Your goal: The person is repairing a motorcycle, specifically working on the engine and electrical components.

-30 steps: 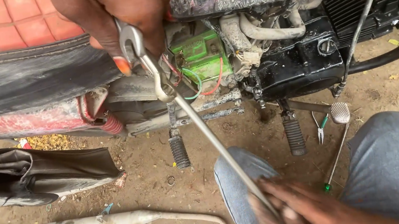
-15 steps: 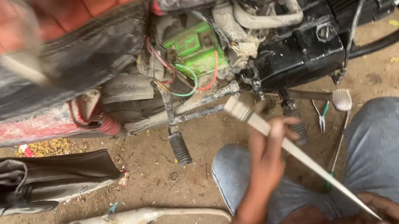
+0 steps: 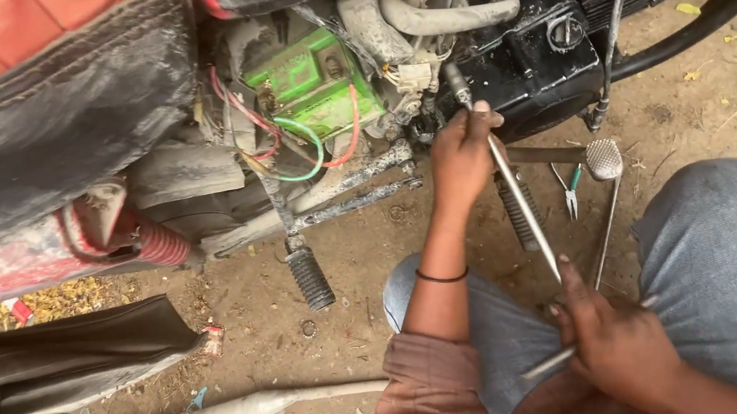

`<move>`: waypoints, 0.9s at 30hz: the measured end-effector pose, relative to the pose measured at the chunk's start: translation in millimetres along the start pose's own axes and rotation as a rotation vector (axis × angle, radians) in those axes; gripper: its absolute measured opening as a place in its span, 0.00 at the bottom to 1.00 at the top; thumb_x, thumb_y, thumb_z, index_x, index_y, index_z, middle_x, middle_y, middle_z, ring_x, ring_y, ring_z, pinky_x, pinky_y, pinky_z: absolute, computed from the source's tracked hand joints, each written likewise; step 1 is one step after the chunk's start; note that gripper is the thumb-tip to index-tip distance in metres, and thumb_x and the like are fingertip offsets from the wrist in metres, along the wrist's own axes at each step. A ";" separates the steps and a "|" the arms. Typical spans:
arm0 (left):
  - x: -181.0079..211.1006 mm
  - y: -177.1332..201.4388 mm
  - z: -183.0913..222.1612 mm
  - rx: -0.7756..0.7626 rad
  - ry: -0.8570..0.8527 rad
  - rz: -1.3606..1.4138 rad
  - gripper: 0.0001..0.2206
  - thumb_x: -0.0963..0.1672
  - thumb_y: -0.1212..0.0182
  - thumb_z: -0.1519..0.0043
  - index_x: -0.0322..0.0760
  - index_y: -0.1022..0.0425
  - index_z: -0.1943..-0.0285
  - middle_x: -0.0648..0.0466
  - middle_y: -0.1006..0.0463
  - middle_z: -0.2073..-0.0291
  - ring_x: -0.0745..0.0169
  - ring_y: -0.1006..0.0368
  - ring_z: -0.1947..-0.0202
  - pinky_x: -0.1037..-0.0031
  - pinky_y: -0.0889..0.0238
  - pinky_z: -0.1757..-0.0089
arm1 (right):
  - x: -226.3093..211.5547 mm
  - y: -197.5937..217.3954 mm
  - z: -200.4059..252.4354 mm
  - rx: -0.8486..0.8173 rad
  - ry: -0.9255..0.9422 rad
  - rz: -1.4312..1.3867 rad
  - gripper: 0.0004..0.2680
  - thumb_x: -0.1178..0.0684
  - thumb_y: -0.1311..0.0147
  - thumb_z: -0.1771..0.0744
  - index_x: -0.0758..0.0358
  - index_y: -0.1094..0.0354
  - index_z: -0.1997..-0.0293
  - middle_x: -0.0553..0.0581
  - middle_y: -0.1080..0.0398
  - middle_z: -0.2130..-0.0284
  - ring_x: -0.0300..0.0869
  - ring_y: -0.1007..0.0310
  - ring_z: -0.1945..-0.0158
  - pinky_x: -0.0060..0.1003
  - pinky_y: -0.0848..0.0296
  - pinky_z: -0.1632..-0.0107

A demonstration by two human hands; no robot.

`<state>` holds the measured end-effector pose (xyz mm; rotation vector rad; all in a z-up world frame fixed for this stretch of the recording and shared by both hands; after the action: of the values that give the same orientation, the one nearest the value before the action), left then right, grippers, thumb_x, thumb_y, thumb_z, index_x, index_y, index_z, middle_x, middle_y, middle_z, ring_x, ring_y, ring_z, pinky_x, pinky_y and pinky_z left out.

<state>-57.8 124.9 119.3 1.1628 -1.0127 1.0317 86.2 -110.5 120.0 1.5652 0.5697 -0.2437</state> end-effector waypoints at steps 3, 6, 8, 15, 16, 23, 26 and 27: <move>-10.1 0.2 2.1 -0.010 -0.048 0.185 0.21 0.52 0.52 0.27 0.30 0.22 0.53 0.55 0.25 0.81 0.65 0.27 0.79 0.75 0.35 0.72 | -16.9 13.8 -3.8 0.184 0.187 0.112 0.28 0.53 0.44 0.36 0.73 0.52 0.28 0.63 0.30 0.79 0.52 0.30 0.80 0.49 0.29 0.77; -2.2 -2.5 21.6 -0.053 -0.021 0.443 0.21 0.52 0.50 0.26 0.28 0.27 0.48 0.55 0.26 0.77 0.64 0.27 0.77 0.72 0.33 0.70 | 2.8 -9.1 7.7 0.077 0.034 -0.074 0.30 0.51 0.42 0.37 0.68 0.51 0.27 0.57 0.30 0.77 0.46 0.29 0.81 0.44 0.28 0.76; 6.8 -1.8 45.7 -0.073 0.018 0.554 0.21 0.53 0.49 0.26 0.27 0.32 0.47 0.55 0.25 0.75 0.63 0.26 0.75 0.71 0.30 0.69 | 17.6 -27.9 17.2 -0.051 -0.146 -0.262 0.32 0.47 0.38 0.37 0.64 0.49 0.26 0.53 0.29 0.75 0.41 0.28 0.82 0.40 0.27 0.76; -21.2 -28.2 114.4 -0.734 0.147 0.679 0.15 0.50 0.45 0.26 0.33 0.30 0.46 0.44 0.18 0.66 0.63 0.25 0.69 0.77 0.34 0.67 | -7.6 -37.8 23.4 -0.188 -0.736 -2.041 0.29 0.32 0.64 0.32 0.71 0.47 0.32 0.62 0.30 0.59 0.52 0.26 0.59 0.54 0.27 0.53; -24.4 -28.8 114.8 -0.714 0.166 0.729 0.14 0.49 0.44 0.25 0.33 0.30 0.49 0.42 0.18 0.67 0.62 0.26 0.70 0.77 0.34 0.67 | -8.3 -41.4 30.9 -0.206 -0.944 -2.057 0.29 0.28 0.70 0.31 0.68 0.44 0.33 0.66 0.29 0.57 0.57 0.25 0.57 0.60 0.27 0.52; -11.9 -28.4 121.9 -0.677 0.243 0.806 0.10 0.48 0.45 0.26 0.37 0.31 0.50 0.41 0.19 0.66 0.56 0.22 0.67 0.74 0.32 0.68 | 4.2 19.6 32.2 0.274 -0.230 -0.479 0.22 0.39 0.52 0.35 0.62 0.41 0.39 0.65 0.32 0.47 0.62 0.33 0.40 0.64 0.39 0.38; -13.2 -25.7 120.6 -0.637 0.283 0.777 0.09 0.48 0.46 0.26 0.37 0.31 0.50 0.42 0.19 0.67 0.56 0.22 0.68 0.74 0.32 0.68 | -4.7 19.3 37.4 0.400 -0.023 0.052 0.20 0.43 0.46 0.36 0.61 0.40 0.41 0.64 0.34 0.43 0.64 0.36 0.35 0.66 0.43 0.33; -14.2 -24.3 116.0 -0.615 0.274 0.776 0.09 0.47 0.46 0.25 0.37 0.31 0.50 0.42 0.20 0.68 0.55 0.22 0.69 0.73 0.32 0.69 | -10.8 8.1 45.8 0.407 -0.070 -0.119 0.19 0.43 0.46 0.35 0.62 0.40 0.42 0.64 0.34 0.44 0.63 0.36 0.36 0.65 0.42 0.34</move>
<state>-46.4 6.2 113.7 0.0937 -1.4573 1.2893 89.6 -157.4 128.3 1.9077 0.5826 -0.5287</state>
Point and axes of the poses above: each hand's wrist, its own z-axis away from the middle knuckle, its own y-axis out of the back of the hand, x = y × z, the point moved 5 cm from there along -z, towards the middle knuckle
